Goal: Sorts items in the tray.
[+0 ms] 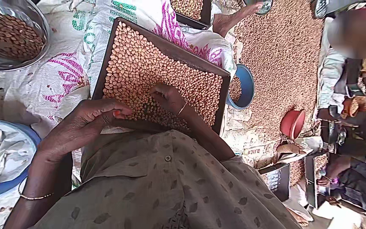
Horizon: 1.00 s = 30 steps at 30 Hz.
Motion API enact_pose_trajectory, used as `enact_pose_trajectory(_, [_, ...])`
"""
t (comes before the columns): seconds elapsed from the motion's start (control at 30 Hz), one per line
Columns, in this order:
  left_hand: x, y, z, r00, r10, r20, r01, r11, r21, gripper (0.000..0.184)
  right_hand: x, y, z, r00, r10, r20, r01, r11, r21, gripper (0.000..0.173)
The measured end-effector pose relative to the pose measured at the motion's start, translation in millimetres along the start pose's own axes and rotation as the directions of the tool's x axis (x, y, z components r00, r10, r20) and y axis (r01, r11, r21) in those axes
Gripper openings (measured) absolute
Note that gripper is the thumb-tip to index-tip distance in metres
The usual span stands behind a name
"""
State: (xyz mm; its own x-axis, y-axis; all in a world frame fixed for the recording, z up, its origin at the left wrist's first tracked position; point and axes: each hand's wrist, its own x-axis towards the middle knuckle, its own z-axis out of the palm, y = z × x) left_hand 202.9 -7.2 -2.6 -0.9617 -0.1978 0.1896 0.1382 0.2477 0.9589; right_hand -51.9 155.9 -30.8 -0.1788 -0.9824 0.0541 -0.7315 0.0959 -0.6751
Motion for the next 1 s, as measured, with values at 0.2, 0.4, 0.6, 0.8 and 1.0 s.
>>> enact_pose_trajectory(0.2, [54, -39, 5, 0.867, 0.032, -0.496, -0.009, 0.999, 0.049, 0.028, 5, -21, 27, 0.99, 0.142, 0.016, -0.129, 0.934, -0.334, 0.019])
enact_pose_trajectory(0.4, [52, -48, 2, 0.78, -0.061, -0.623, -0.06, 0.984, -0.17, 0.026, 7, -22, 28, 0.973, 0.226, 0.053, -0.207, 0.947, -0.245, 0.023])
enact_pose_trajectory(0.6, [54, -50, 2, 0.802, -0.061, -0.594, 0.003, 0.995, -0.098, 0.024, 4, -11, 28, 0.995, 0.061, 0.077, -0.047, 0.984, -0.173, 0.012])
enact_pose_trajectory(0.8, [55, -44, 10, 0.836, 0.02, -0.549, 0.145, 0.956, 0.255, 0.032, 35, -9, -51, 0.889, 0.265, -0.374, 0.022, 0.791, 0.612, 0.038])
enact_pose_trajectory(1.0, [57, -43, 11, 0.853, 0.051, -0.519, 0.159, 0.923, 0.351, 0.033, 42, -13, -8, 0.984, 0.085, -0.158, -0.071, 0.993, 0.09, 0.018])
